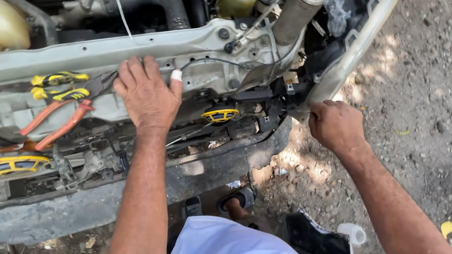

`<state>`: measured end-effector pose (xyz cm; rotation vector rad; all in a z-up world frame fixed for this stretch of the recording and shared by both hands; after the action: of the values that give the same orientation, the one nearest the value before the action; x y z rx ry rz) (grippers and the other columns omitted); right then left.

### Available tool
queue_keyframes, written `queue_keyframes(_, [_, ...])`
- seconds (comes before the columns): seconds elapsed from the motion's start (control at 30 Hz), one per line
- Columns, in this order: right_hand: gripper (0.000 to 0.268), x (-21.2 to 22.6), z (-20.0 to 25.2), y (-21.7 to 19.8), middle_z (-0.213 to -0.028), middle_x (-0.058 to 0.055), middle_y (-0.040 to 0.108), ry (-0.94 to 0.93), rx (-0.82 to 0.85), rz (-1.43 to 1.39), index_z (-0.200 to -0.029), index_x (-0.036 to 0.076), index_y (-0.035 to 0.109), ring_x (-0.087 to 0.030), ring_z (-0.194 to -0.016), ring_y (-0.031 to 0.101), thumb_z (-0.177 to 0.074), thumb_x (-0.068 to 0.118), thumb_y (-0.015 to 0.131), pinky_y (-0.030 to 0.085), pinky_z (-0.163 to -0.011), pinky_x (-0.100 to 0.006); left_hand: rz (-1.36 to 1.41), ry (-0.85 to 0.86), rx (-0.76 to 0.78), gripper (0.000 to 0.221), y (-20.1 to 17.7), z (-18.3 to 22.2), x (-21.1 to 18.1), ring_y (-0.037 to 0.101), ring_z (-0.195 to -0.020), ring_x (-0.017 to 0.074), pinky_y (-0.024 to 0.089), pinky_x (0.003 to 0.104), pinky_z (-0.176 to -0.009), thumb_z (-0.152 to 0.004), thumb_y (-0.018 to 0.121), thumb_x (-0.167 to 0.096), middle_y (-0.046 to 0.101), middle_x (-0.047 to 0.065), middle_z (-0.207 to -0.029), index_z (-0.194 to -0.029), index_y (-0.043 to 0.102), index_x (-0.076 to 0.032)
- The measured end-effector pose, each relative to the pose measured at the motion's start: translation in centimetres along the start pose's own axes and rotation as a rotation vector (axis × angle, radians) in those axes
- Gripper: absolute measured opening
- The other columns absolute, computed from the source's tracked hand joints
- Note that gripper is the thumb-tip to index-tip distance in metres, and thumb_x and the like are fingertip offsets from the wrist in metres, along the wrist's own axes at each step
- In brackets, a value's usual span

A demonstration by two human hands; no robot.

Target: Repairing the front-end wiring and components of a vehicle.

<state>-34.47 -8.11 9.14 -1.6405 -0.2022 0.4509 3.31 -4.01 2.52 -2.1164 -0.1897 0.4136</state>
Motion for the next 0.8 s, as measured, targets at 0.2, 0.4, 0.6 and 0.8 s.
queue_keyframes(0.2, [0.02,0.4,-2.5,1.6,-0.093,-0.005,0.075,-0.051,0.136,0.107,-0.09,0.015,0.074,-0.024,-0.087,0.074,-0.096,0.027,0.06,0.062,-0.077,-0.041,0.02,0.008,0.018,0.07,0.5,0.2,0.2,0.038,-0.133,0.038,0.03,0.056,-0.107,-0.098,0.061,-0.057,0.048,0.02,-0.137,-0.137,0.054,0.001])
queue_keyframes(0.4, [0.025,0.6,-3.4,2.6,-0.091,-0.005,0.076,-0.019,0.24,0.186,-0.091,0.016,0.072,-0.019,-0.079,0.075,-0.103,0.029,0.054,0.063,-0.07,-0.04,0.007,0.01,0.016,0.07,0.7,0.2,0.2,0.037,-0.133,0.0382,0.03,0.056,-0.107,-0.099,0.062,-0.057,0.047,0.021,-0.138,-0.138,0.053,0.0])
queue_keyframes(0.6, [0.027,-0.8,-3.9,5.5,-0.096,-0.005,0.076,-0.017,0.35,0.228,-0.102,0.02,0.072,-0.014,-0.072,0.075,-0.107,0.036,0.051,0.064,-0.06,-0.034,-0.039,0.018,0.023,0.069,1.1,0.2,0.3,0.038,-0.132,0.0372,0.029,0.055,-0.106,-0.098,0.062,-0.056,0.048,0.021,-0.137,-0.137,0.053,0.0])
queue_keyframes(0.8, [0.027,-0.7,-3.8,4.9,-0.095,-0.001,0.076,-0.015,0.326,0.207,-0.101,0.022,0.074,-0.013,-0.074,0.073,-0.105,0.038,0.053,0.062,-0.063,-0.034,-0.03,0.008,0.041,0.069,1.1,0.2,0.3,0.037,-0.133,0.0371,0.029,0.055,-0.106,-0.098,0.063,-0.056,0.048,0.02,-0.138,-0.138,0.053,0.0])
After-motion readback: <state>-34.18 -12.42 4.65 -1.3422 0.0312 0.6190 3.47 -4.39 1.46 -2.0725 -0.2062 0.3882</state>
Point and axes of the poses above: each hand's wrist, its own z-axis away from the middle knuckle, its own y-axis out of the palm, x = y × z, the point moved 6 cm from there along -z, towards the middle knuckle
